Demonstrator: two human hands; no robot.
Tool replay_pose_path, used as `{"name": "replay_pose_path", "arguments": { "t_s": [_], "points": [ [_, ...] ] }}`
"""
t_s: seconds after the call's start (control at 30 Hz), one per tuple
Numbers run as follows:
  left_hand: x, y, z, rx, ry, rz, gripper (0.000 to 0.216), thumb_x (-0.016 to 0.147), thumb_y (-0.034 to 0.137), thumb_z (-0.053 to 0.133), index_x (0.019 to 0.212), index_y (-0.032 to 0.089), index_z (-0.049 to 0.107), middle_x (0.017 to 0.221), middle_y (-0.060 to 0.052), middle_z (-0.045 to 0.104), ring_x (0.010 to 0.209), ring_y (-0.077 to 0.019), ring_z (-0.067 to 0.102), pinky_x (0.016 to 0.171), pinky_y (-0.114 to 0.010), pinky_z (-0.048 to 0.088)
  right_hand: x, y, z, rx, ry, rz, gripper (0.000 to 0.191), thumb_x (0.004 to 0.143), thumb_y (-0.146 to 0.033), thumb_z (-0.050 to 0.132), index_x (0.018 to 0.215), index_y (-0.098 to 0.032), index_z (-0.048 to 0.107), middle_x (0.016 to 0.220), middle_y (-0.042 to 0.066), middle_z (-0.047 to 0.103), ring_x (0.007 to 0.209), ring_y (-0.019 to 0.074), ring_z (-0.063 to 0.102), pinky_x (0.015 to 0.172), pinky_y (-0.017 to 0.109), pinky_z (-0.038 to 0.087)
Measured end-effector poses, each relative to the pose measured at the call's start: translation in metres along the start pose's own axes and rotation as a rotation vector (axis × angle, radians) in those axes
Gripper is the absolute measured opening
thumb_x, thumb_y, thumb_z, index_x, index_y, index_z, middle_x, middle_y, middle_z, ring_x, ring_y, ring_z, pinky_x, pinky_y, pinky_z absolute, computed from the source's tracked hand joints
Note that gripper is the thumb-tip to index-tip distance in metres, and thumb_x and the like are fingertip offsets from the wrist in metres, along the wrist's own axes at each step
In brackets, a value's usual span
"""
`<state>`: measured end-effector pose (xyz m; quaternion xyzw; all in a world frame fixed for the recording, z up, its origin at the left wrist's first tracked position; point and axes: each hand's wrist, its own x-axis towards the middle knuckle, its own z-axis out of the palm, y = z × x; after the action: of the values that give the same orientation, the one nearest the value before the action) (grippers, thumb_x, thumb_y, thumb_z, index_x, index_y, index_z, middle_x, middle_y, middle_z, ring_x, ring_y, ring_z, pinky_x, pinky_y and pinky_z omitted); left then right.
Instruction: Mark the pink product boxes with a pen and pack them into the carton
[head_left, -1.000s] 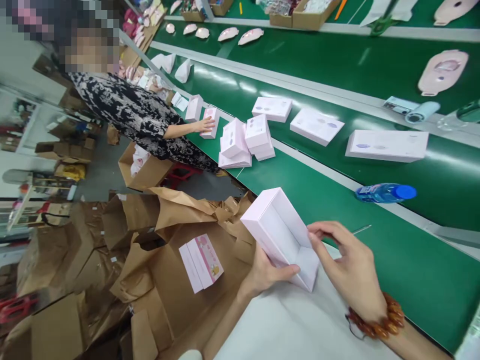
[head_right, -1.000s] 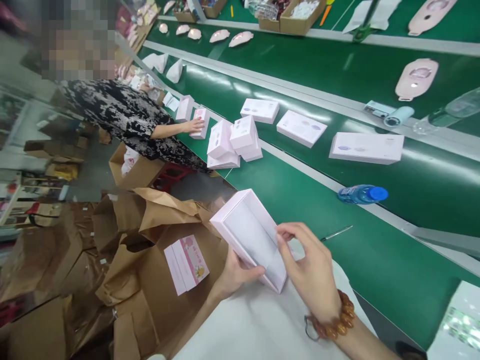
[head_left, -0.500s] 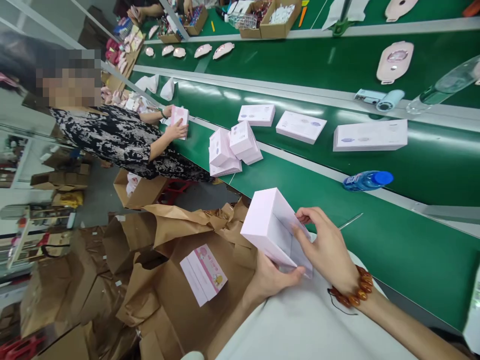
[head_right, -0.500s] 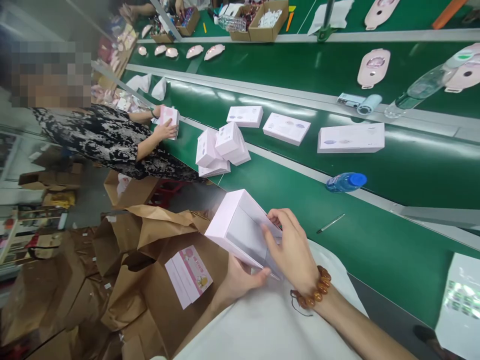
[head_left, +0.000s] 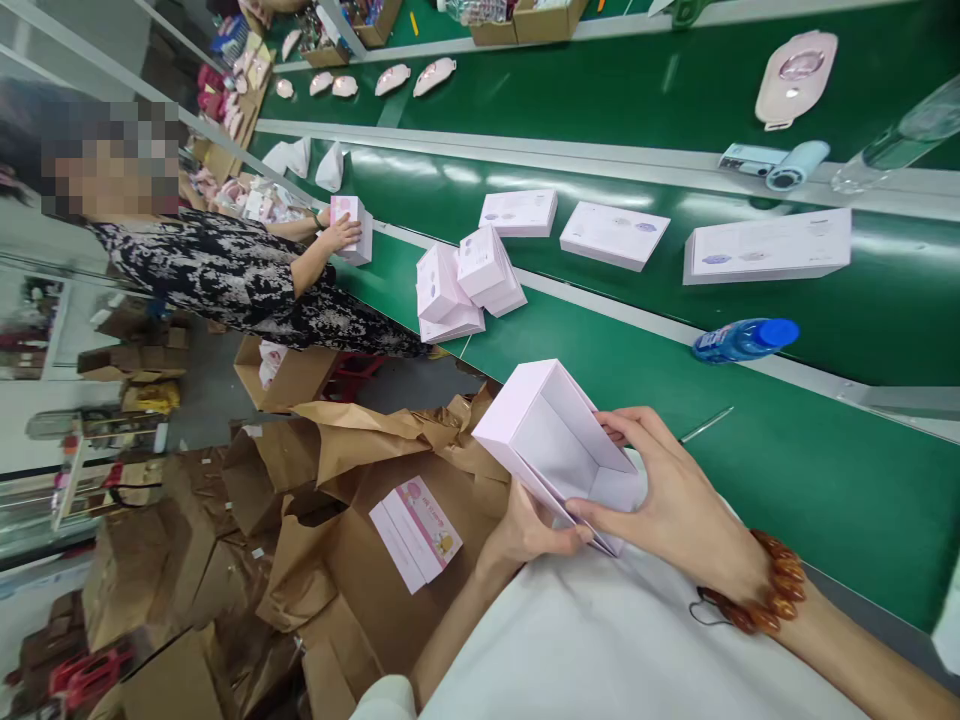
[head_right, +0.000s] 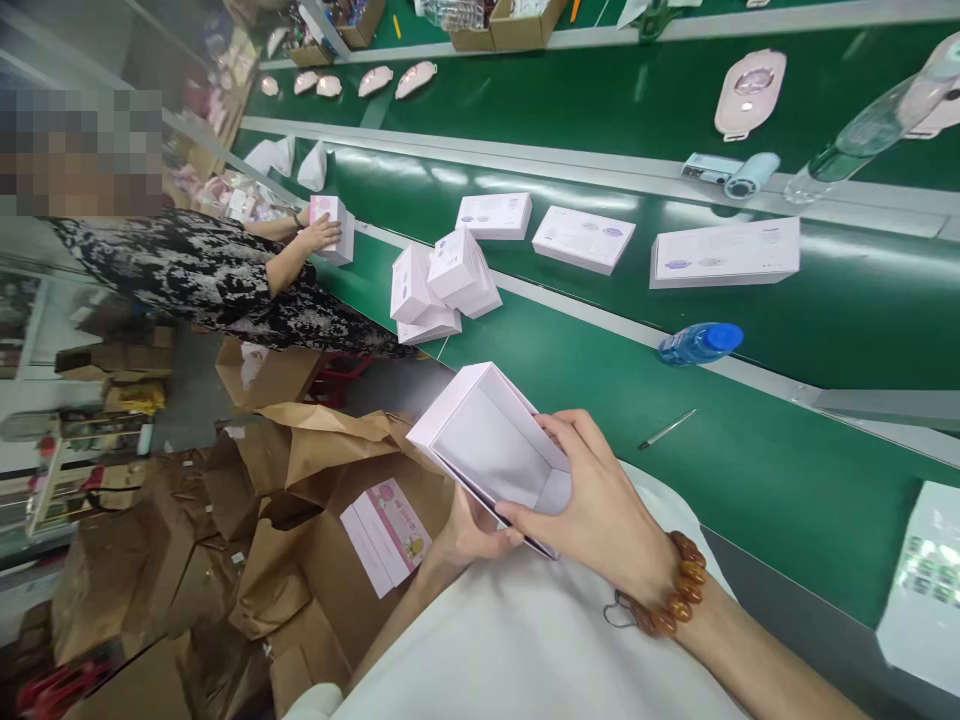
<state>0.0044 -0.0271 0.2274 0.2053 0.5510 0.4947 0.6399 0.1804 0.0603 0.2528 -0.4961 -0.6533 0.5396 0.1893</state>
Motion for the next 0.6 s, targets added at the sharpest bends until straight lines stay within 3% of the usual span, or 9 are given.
{"name": "replay_pose_path", "arguments": {
  "t_s": [0.13, 0.27, 0.5, 0.6],
  "points": [
    [0.001, 0.007, 0.005, -0.002, -0.048, -0.035, 0.126, 0.041, 0.041, 0.113, 0.149, 0.024, 0.050, 0.130, -0.015, 0.078, 0.138, -0.0427, 0.068, 0.124, -0.062, 0.050, 0.001, 0.001, 0.004, -0.046, -0.004, 0.018, 0.074, 0.077, -0.052, 0.081, 0.142, -0.024, 0.058, 0.138, 0.013, 0.062, 0.121, 0.0327, 0.073, 0.099, 0.050, 0.068],
    [-0.003, 0.009, 0.004, 0.053, -0.028, -0.053, 0.126, 0.040, 0.034, 0.114, 0.148, 0.025, 0.051, 0.131, -0.014, 0.077, 0.142, -0.0402, 0.065, 0.127, -0.060, 0.047, -0.002, -0.002, 0.004, -0.046, -0.043, 0.026, 0.074, 0.075, -0.048, 0.079, 0.141, -0.025, 0.055, 0.137, 0.014, 0.063, 0.120, 0.0332, 0.074, 0.092, 0.047, 0.070],
    [0.011, 0.022, -0.006, 0.225, -0.043, -0.070, 0.101, 0.038, 0.032, 0.112, 0.126, 0.019, 0.065, 0.110, -0.011, 0.079, 0.121, -0.0379, 0.073, 0.112, -0.053, 0.059, -0.011, -0.001, 0.003, -0.120, 0.174, -0.091, 0.071, 0.074, -0.047, 0.077, 0.137, -0.023, 0.054, 0.136, 0.016, 0.068, 0.116, 0.0373, 0.075, 0.095, 0.056, 0.068],
    [0.015, 0.033, -0.012, 0.197, -0.010, -0.070, 0.094, 0.035, 0.024, 0.111, 0.119, 0.017, 0.069, 0.112, -0.013, 0.080, 0.123, -0.0414, 0.073, 0.112, -0.056, 0.060, -0.012, -0.003, 0.005, -0.061, 0.211, -0.148, 0.068, 0.077, -0.046, 0.077, 0.136, -0.025, 0.054, 0.128, 0.013, 0.072, 0.110, 0.0342, 0.076, 0.093, 0.053, 0.069]
  ]
}}
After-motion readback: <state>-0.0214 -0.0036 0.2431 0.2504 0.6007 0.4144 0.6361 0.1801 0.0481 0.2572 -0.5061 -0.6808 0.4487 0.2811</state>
